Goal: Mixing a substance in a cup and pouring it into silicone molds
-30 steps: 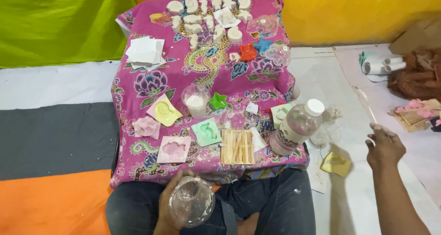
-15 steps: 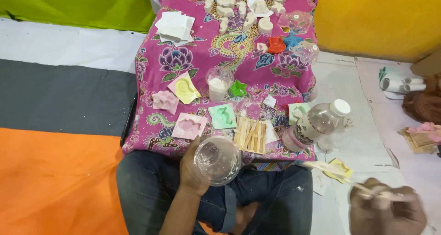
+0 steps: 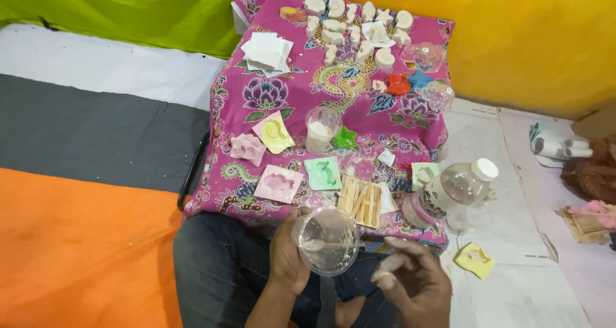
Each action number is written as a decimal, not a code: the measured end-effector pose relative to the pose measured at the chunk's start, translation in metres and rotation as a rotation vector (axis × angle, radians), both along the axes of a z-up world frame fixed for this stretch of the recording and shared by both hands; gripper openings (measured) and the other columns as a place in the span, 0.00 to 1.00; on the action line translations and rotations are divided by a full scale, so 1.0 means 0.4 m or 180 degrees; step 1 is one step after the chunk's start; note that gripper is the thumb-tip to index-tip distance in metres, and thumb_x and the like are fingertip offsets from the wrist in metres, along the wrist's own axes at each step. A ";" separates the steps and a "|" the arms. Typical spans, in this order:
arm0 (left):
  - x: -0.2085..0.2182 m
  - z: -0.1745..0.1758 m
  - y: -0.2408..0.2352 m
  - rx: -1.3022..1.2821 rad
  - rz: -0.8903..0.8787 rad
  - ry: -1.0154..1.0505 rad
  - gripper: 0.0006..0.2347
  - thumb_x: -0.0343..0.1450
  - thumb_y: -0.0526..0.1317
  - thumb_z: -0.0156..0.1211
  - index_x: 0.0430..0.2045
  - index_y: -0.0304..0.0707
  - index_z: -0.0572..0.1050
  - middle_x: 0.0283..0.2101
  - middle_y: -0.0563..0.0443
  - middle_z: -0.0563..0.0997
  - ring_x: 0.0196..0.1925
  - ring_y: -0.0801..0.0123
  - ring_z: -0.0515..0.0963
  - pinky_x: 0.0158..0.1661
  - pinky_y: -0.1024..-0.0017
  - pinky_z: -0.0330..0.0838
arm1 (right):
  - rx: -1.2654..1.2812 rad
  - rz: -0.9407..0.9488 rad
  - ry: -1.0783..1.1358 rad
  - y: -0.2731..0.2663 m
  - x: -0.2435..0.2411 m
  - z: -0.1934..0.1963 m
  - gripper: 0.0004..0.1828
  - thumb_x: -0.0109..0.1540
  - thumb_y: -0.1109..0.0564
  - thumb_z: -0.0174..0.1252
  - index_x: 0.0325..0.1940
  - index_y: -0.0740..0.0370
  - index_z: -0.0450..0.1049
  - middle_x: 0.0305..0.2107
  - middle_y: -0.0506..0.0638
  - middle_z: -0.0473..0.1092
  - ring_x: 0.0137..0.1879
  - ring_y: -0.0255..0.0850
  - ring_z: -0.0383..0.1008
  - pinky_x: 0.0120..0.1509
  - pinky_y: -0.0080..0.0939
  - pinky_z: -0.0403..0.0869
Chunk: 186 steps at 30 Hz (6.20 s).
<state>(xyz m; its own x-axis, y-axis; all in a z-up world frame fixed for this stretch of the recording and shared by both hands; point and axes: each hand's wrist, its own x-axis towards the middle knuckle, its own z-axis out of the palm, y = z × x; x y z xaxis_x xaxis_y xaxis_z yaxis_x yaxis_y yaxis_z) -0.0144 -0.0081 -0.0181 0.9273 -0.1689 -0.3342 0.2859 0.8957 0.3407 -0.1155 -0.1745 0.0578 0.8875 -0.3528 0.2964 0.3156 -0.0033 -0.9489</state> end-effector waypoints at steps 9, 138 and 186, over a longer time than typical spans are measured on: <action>-0.073 -0.123 -0.090 0.0518 0.0233 0.1291 0.14 0.74 0.50 0.59 0.34 0.37 0.81 0.33 0.45 0.84 0.33 0.60 0.80 0.36 0.65 0.73 | -0.1229 0.0182 0.1105 0.047 0.027 -0.093 0.53 0.42 0.53 0.80 0.69 0.60 0.66 0.63 0.51 0.67 0.69 0.40 0.69 0.69 0.38 0.70; 0.030 0.252 0.101 0.3385 -0.0634 -0.2562 0.25 0.69 0.53 0.59 0.57 0.43 0.65 0.54 0.47 0.74 0.52 0.62 0.77 0.48 0.66 0.72 | -0.3384 -0.0583 -0.1714 0.066 0.089 0.295 0.06 0.64 0.60 0.57 0.33 0.55 0.77 0.33 0.47 0.80 0.31 0.42 0.68 0.48 0.45 0.62; 0.127 -0.069 0.020 0.6219 0.0105 -0.2687 0.28 0.60 0.55 0.70 0.53 0.46 0.76 0.53 0.51 0.77 0.56 0.52 0.69 0.52 0.50 0.57 | -0.0614 -0.1560 0.0416 -0.013 0.129 -0.039 0.13 0.70 0.56 0.56 0.51 0.70 0.77 0.42 0.58 0.78 0.50 0.45 0.79 0.57 0.42 0.79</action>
